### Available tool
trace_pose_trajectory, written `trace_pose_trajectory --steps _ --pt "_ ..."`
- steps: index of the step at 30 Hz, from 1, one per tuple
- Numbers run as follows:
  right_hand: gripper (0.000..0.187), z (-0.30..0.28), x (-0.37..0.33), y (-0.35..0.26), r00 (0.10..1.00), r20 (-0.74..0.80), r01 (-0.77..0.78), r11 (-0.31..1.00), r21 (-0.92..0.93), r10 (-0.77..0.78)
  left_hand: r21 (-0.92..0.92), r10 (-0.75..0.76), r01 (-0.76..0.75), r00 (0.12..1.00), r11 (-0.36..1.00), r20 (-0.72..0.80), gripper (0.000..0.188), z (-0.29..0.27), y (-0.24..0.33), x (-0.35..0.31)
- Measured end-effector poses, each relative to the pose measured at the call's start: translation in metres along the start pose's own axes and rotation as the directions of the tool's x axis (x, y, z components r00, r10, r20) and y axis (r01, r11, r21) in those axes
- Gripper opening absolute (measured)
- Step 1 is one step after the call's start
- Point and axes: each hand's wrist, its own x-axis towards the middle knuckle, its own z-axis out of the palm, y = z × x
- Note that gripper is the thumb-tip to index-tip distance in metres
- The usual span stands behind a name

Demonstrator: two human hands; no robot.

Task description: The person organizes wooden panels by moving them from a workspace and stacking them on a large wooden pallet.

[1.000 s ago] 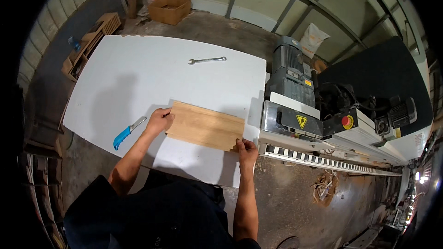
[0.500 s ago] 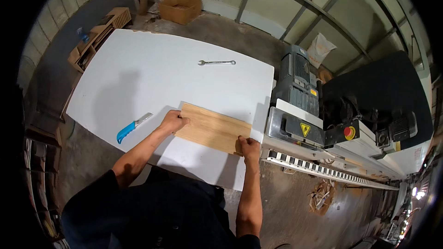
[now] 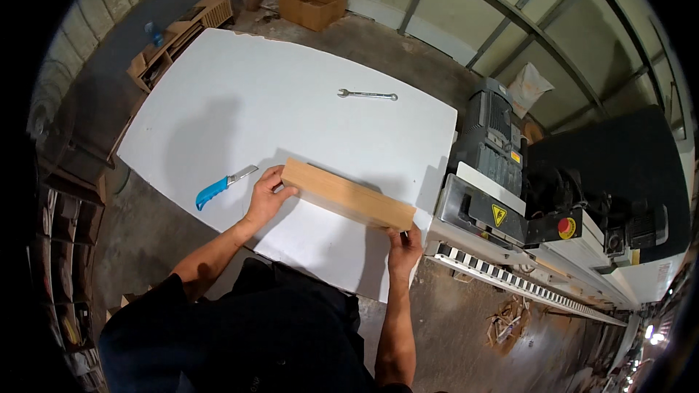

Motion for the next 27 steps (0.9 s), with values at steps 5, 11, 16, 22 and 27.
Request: trace_pose_trajectory --steps 5,11,16,22,27 --pt "0.054 -0.003 0.007 -0.004 0.994 0.095 -0.059 0.99 0.129 0.046 -0.134 -0.001 0.005 0.999 0.991 0.032 0.057 0.002 0.02 0.005" --pt "0.058 0.003 0.003 -0.016 0.988 0.144 -0.043 0.998 -0.042 0.049 -0.153 -0.036 0.054 0.992 0.987 0.119 0.059 0.0 0.021 0.005" --pt "0.052 -0.005 0.004 -0.011 0.986 0.137 -0.082 0.99 -0.111 0.097 -0.114 -0.069 0.087 0.986 0.99 0.155 0.057 -0.004 0.016 0.006" --pt "0.047 -0.002 0.009 -0.02 0.993 0.114 0.025 1.0 -0.018 -0.023 -0.102 -0.051 0.068 0.985 0.993 0.165 0.053 -0.007 0.021 0.011" --pt "0.048 -0.001 0.008 -0.026 0.991 0.128 0.036 0.999 -0.028 -0.032 -0.061 -0.071 0.083 0.982 0.995 0.174 0.051 -0.015 0.024 0.01"
